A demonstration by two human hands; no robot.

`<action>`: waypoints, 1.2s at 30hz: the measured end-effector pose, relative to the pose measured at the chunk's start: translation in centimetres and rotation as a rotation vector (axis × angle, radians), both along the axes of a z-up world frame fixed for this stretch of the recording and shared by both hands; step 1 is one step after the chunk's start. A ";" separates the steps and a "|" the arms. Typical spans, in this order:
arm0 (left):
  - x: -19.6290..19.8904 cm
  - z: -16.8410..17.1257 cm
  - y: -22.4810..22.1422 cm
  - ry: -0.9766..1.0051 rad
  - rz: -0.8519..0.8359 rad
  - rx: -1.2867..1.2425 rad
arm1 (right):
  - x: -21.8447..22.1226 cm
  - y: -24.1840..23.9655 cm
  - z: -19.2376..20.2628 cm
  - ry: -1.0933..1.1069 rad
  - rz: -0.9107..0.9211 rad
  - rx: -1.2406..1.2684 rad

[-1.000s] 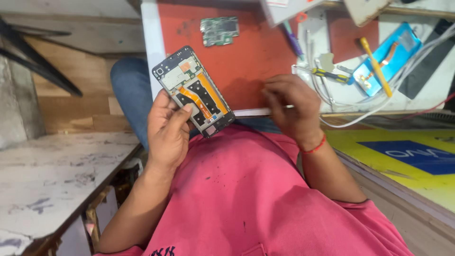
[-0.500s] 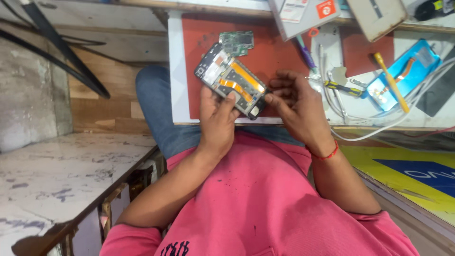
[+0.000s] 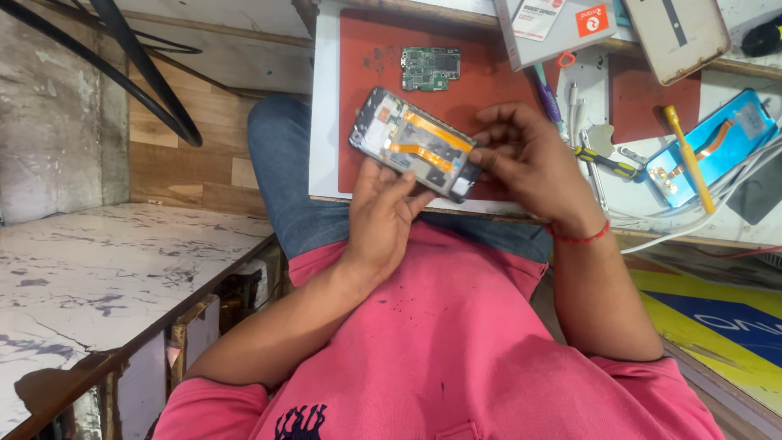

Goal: The person removes the back cover of a smartphone, disconnects the old battery, and installs a new battery. They then reconnect the battery connector and reattach the back cover.

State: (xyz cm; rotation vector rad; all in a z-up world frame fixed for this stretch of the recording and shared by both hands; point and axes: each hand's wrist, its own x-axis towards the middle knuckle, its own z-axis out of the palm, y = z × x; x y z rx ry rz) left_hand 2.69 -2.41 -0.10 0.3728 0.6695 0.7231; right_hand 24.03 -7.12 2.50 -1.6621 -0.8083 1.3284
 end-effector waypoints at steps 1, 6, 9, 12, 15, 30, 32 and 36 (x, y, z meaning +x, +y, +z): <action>-0.5 0.3 -0.2 0.004 -0.035 -0.021 | 0.6 0.3 -0.2 -0.012 0.013 0.002; -2.5 0.8 -0.8 -0.079 -0.100 -0.157 | 2.6 0.5 -0.4 -0.052 0.015 -0.092; -3.7 0.9 -1.1 -0.031 -0.118 -0.194 | 2.8 0.8 0.1 -0.104 0.017 -0.088; -4.8 0.5 -1.5 -0.003 -0.176 -0.167 | 2.7 0.9 0.5 -0.288 0.012 -0.088; -5.6 -0.1 -1.8 -0.006 -0.165 -0.126 | 2.4 0.6 0.9 -0.588 0.004 -0.098; -3.3 2.1 -0.4 0.149 -0.111 0.419 | 1.9 3.1 0.2 0.606 -0.644 0.232; -2.3 2.8 1.5 0.307 -0.158 0.740 | 2.2 4.1 -0.3 0.492 -0.594 0.313; 1.7 3.2 8.0 0.515 -0.120 1.305 | 2.2 4.1 -0.2 0.201 -0.586 0.314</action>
